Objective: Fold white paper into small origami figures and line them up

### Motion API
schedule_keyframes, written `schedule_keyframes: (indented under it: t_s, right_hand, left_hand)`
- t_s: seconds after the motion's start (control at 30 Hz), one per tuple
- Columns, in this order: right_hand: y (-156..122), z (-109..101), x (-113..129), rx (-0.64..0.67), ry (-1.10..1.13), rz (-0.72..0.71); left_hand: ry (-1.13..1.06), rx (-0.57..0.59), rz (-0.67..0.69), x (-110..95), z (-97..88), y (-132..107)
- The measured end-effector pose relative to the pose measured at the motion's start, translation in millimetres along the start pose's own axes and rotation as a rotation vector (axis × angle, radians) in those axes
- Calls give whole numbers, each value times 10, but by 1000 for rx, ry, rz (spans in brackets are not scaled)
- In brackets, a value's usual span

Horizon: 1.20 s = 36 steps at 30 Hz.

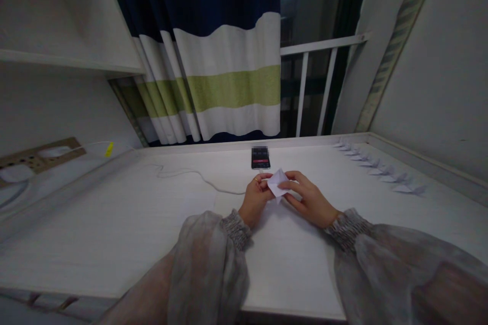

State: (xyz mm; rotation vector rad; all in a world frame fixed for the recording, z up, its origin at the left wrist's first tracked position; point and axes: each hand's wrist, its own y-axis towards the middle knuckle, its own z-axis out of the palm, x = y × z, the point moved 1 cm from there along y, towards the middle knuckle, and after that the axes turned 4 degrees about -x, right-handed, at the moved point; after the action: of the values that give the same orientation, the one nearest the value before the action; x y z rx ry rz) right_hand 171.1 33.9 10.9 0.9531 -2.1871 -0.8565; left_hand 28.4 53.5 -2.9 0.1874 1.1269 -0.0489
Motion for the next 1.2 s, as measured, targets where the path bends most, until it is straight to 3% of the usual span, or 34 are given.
schedule_keyframes:
  t_s: [0.27, 0.63, 1.2]
  right_hand:
    - [-7, 22, -64, -28, 63, 10]
    - [14, 12, -105, -42, 185, 9]
    - [33, -54, -154, -24, 459, 131]
  left_hand:
    - [34, 25, 12, -18, 19, -19]
    - [-36, -36, -56, -14, 22, -30]
    - [-165, 84, -116, -53, 21, -50]
